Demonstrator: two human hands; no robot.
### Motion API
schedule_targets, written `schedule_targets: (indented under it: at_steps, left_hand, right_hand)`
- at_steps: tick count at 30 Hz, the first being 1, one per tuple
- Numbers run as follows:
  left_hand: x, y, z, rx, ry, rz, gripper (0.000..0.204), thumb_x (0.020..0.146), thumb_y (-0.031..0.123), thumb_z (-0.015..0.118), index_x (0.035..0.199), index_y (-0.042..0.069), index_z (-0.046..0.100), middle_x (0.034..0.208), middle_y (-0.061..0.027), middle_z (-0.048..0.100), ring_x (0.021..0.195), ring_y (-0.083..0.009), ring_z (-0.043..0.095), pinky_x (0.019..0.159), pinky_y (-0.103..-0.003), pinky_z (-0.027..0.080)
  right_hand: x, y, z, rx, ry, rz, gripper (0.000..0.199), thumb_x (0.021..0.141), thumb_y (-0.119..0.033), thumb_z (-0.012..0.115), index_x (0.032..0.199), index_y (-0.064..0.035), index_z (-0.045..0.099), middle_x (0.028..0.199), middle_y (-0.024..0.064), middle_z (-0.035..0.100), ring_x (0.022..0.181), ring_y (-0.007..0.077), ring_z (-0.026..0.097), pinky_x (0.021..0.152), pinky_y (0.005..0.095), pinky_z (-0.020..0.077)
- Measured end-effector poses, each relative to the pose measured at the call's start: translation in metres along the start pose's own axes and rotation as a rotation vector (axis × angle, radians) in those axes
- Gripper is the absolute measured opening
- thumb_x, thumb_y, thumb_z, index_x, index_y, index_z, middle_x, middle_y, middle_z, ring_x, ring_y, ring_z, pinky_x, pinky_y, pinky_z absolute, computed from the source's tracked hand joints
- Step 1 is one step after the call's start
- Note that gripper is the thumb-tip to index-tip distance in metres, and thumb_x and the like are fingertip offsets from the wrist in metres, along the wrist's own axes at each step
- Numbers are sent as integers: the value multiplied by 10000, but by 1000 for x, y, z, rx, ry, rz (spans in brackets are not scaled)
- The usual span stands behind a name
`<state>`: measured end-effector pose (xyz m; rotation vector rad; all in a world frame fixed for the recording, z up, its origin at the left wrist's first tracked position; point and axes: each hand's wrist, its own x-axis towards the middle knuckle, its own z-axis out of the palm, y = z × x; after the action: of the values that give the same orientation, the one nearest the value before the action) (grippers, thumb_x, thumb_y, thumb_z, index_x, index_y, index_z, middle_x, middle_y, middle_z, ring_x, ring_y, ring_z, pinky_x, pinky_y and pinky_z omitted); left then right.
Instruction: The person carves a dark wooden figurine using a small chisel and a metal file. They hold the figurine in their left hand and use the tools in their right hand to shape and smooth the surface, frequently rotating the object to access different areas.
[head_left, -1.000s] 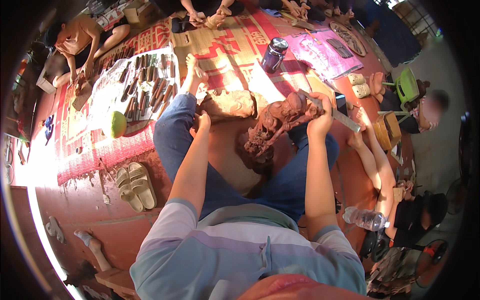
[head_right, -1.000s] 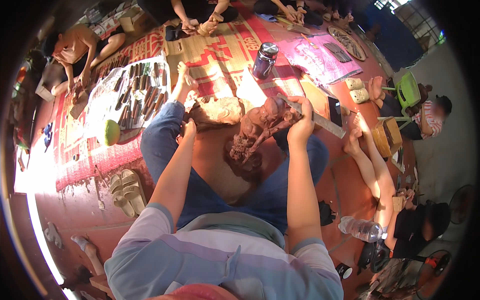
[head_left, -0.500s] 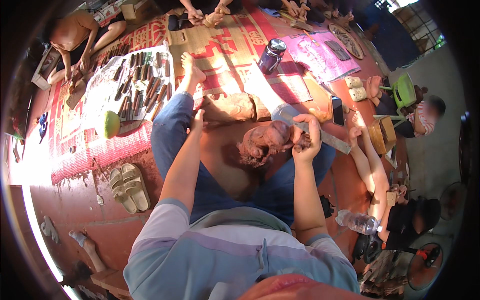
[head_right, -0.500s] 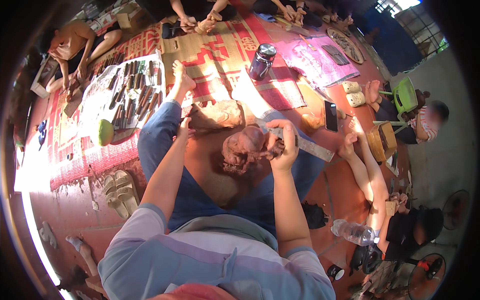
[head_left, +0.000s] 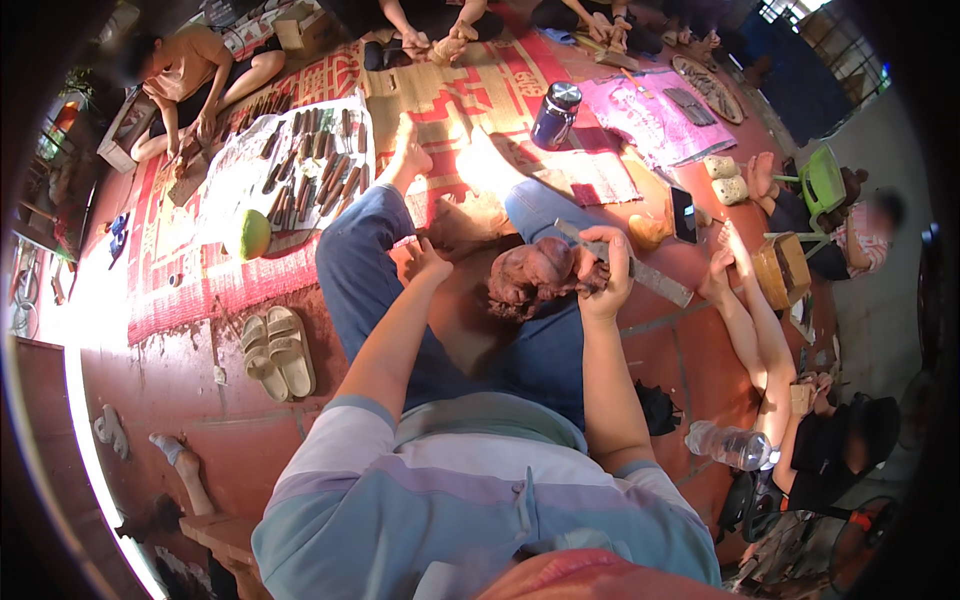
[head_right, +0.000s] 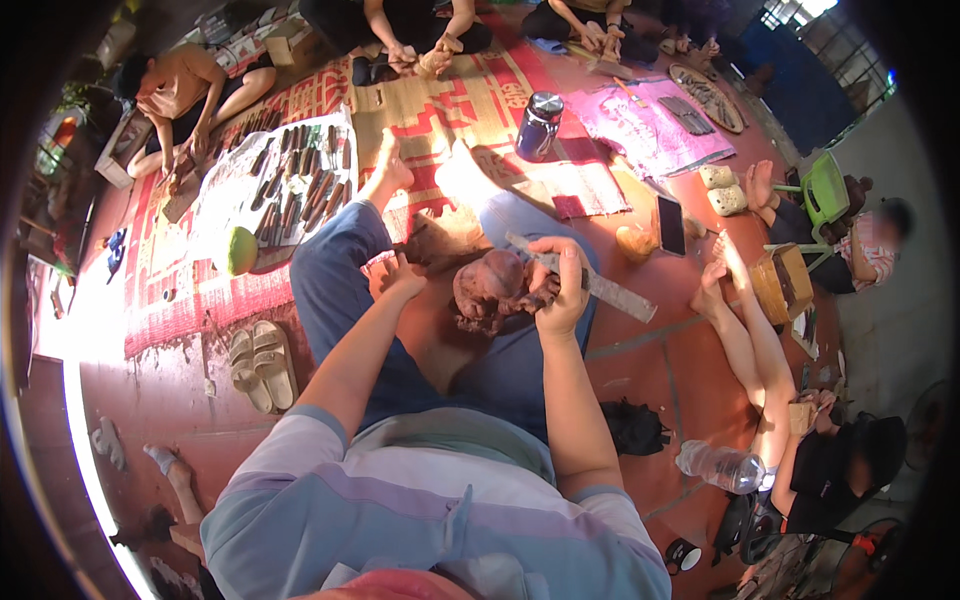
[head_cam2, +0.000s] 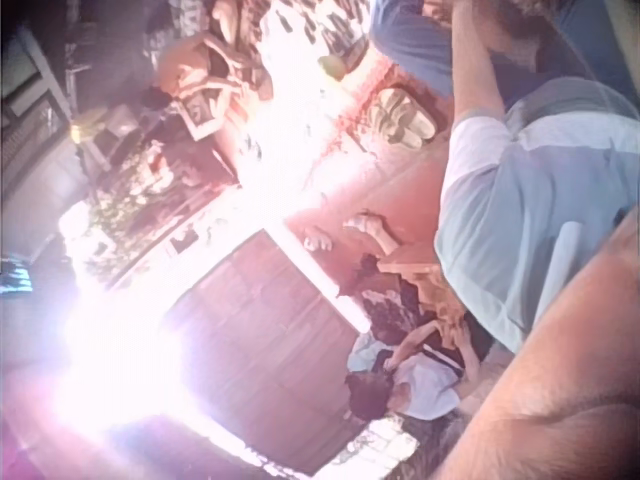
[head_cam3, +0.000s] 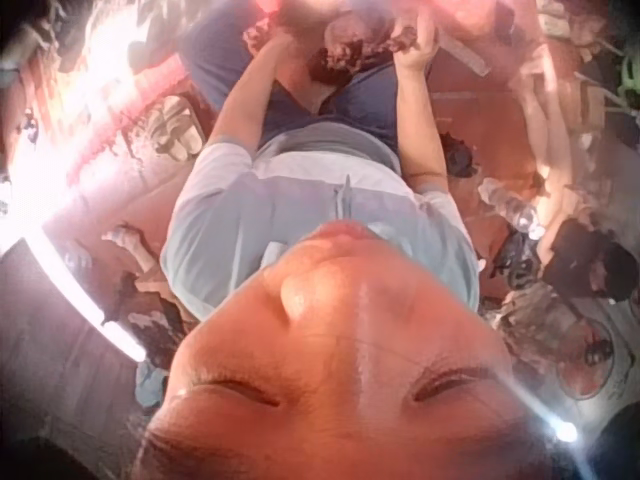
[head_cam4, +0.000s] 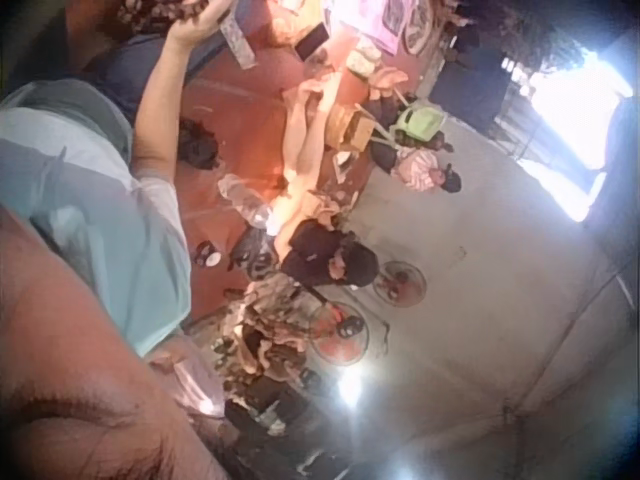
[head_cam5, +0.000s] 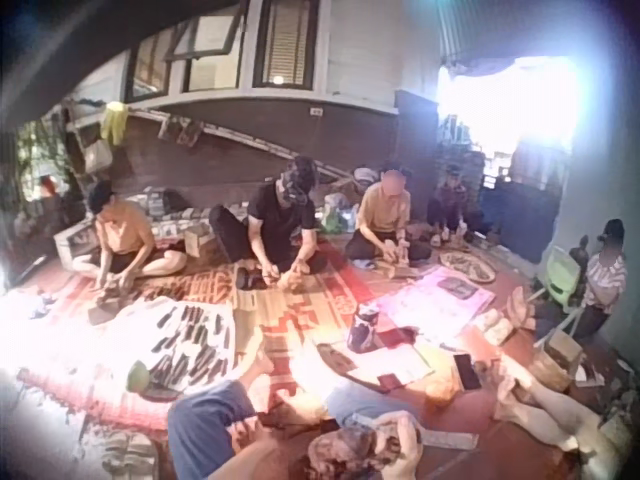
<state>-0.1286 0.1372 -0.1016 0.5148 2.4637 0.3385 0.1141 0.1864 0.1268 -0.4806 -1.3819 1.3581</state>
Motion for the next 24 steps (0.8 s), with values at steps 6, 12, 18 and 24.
schedule_targets:
  at_steps: [6, 12, 18, 24]
  left_hand:
    - [-4, -60, -46, 186, 148, -128, 745, 779, 392, 589, 1397, 82, 312, 1443, -176, 315, 1323, -332, 335, 1098, -461, 243]
    - [-47, -36, -61, -540, -322, 260, 646, 855, 479, 544, 1351, 82, 429, 1325, -115, 494, 1265, -234, 401, 968, -380, 384]
    - [-175, 18, -109, -874, -595, 826, 804, 823, 466, 641, 1438, 95, 281, 1414, -140, 377, 1315, -262, 346, 1045, -399, 317]
    - [-191, 37, -112, -501, -294, 1178, 885, 727, 271, 789, 1429, 77, 285, 1366, -140, 430, 1306, -229, 364, 1076, -361, 297]
  right_hand:
    - [1, 4, -4, -44, -17, -79, 434, 990, -259, 298, 814, 28, 572, 660, 53, 518, 449, 78, 396, 461, 218, 330]
    - [1, 11, -4, -118, -10, -216, 406, 988, -242, 318, 828, 36, 566, 763, 63, 562, 474, 68, 399, 475, 204, 336]
    - [-2, 0, 5, 5, -2, -118, 409, 983, -270, 354, 817, 20, 589, 762, 24, 557, 507, 37, 399, 476, 184, 319]
    - [-8, -6, -3, 94, -106, 15, 391, 995, -215, 306, 872, 72, 541, 901, 122, 598, 536, 82, 463, 503, 217, 399]
